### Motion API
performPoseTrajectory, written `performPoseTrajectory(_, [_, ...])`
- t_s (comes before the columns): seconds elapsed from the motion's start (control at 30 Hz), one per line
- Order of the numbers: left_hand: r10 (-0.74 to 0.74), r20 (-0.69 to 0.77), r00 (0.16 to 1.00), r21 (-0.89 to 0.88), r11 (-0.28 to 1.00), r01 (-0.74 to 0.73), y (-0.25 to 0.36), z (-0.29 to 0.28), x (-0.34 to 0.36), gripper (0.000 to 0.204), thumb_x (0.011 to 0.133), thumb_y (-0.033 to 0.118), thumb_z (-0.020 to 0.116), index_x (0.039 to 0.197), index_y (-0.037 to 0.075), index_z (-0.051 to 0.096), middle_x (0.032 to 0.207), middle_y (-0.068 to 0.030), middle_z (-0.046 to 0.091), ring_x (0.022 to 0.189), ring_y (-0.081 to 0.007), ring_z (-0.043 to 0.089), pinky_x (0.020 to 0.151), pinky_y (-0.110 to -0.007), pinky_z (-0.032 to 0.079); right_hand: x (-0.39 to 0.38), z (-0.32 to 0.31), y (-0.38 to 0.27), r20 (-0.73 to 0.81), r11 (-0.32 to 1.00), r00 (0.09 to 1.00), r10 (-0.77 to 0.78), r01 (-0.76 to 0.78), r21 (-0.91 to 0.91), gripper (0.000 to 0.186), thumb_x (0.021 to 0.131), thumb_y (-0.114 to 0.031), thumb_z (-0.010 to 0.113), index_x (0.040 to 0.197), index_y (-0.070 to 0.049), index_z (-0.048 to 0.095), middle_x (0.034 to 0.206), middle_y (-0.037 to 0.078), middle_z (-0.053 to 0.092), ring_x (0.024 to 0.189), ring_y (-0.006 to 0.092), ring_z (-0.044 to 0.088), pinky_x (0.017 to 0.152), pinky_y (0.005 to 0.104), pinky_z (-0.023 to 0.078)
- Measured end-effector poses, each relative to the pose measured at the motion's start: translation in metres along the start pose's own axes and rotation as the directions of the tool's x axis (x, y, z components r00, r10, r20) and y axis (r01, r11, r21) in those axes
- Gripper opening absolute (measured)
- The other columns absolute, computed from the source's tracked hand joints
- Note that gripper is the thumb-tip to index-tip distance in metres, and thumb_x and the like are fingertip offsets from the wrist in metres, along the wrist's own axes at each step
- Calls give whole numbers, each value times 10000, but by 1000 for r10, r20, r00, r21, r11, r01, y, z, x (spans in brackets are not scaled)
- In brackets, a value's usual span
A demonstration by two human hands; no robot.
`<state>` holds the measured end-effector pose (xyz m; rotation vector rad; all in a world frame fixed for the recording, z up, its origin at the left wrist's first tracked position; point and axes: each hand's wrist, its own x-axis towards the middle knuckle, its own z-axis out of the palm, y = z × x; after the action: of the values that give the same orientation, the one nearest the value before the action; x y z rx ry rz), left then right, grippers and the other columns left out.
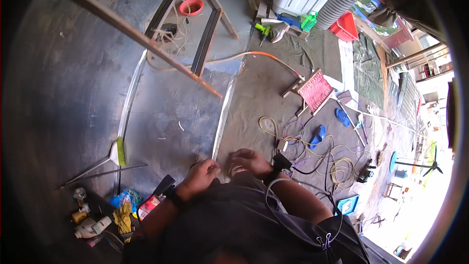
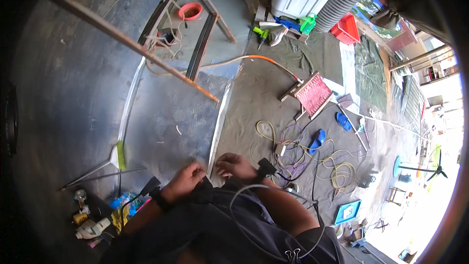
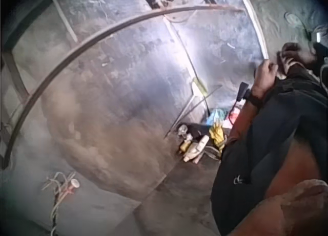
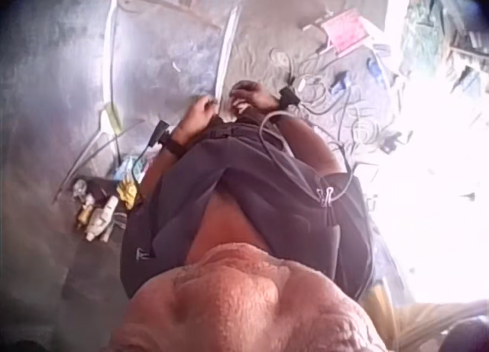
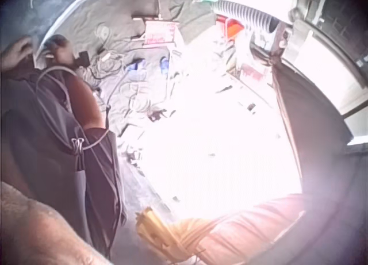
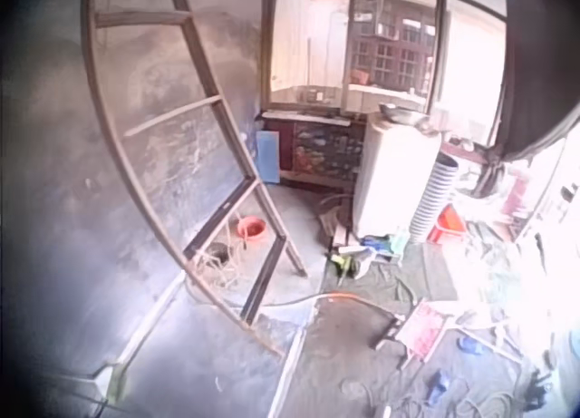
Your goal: Using a hammer drill to drill into a concrete floor in a utility yard.
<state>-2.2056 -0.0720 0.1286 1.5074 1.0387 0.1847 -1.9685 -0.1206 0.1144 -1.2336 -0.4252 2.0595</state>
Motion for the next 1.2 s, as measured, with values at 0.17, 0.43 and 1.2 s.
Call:
performPoseTrajectory(0.17, [6,-55,998,23,1000,-5,24,-29,60,166,885,155,666,930,7,608,822,-113,660,749,-184,644,690,-309,514,-10,-58,-44,-219,938,972,-87,154,311,196,904,-192,610,1010,-27,607,970,94,660,891,232,660,805,355,534])
performPoseTrajectory(0.43, [-64,-111,992,228,970,88,29,-108,174,211,861,205,677,898,10,604,819,-125,675,768,-232,670,698,-345,519,50,-145,-115,-457,908,882,-115,280,312,199,882,-187,616,1002,-30,596,768,68,595,705,232,627,691,397,542])
performPoseTrajectory(1.2, [-56,-176,983,366,923,118,231,-188,602,268,842,276,672,926,24,631,852,-148,688,830,-297,681,724,-368,526,174,-493,-390,-648,951,759,-66,244,189,273,868,-21,549,1130,52,564,822,173,635,660,308,652,588,402,559])
